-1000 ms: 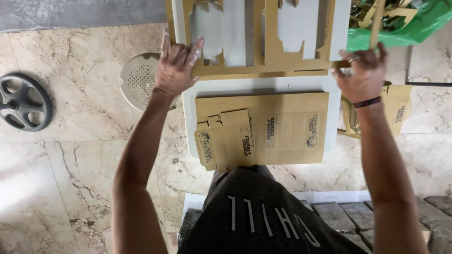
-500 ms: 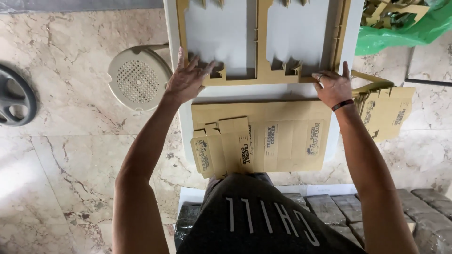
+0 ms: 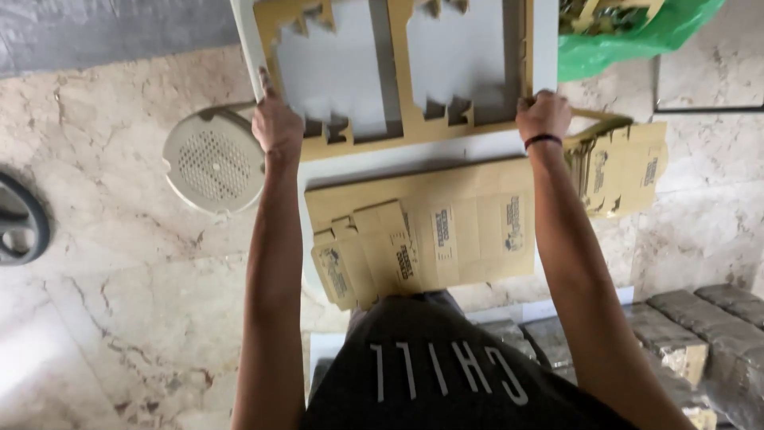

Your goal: The person uses a knife to cut flat cardboard pieces on a white table. They repeatedly position the cardboard, cut along the edges, and stack the cut pieces.

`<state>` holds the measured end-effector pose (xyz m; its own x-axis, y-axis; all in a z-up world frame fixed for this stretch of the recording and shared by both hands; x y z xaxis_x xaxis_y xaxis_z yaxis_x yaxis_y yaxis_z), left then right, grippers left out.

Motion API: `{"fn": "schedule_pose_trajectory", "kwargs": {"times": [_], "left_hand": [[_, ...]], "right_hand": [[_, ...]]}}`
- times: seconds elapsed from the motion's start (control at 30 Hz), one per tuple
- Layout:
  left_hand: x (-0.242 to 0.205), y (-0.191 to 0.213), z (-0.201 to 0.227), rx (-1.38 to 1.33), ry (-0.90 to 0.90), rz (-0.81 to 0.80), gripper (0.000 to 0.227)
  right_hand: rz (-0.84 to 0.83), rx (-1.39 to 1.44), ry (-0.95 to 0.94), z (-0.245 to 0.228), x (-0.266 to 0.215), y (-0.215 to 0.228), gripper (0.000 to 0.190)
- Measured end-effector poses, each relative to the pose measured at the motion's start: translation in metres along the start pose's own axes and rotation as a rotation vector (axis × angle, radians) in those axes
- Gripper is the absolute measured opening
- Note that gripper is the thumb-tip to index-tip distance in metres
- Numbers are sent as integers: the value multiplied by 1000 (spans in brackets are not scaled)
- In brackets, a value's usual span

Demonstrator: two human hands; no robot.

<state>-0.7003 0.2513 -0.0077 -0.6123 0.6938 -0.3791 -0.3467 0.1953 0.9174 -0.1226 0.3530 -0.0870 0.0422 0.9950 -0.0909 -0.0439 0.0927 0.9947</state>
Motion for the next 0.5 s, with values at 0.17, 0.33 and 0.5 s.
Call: {"fn": "schedule_pose_trajectory", "kwargs": {"times": [0.17,0.33,0.5], "left_hand": [[-15,3,-10,-105,14,43,28],[-15,1,-9,-216,-36,15,75],[-2,30,16,-192,-135,0,113]], "right_hand": [[-63,131,-28,-22,-4,48,41],[-177,221,-14,-60,2,114,59],[-51,258,249,-81,66,133,67]]}}
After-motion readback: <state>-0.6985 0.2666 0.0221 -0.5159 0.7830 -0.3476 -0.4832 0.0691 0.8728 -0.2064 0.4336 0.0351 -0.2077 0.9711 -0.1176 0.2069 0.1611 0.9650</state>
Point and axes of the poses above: each hand's wrist, its own x-axis towards the middle knuckle, its own y-axis out of the back of the hand, z = x × y, the point moved 6 cm from there along x, towards the middle knuckle, and after that the axes turned 1 degree about -x, right-handed, at the moved point
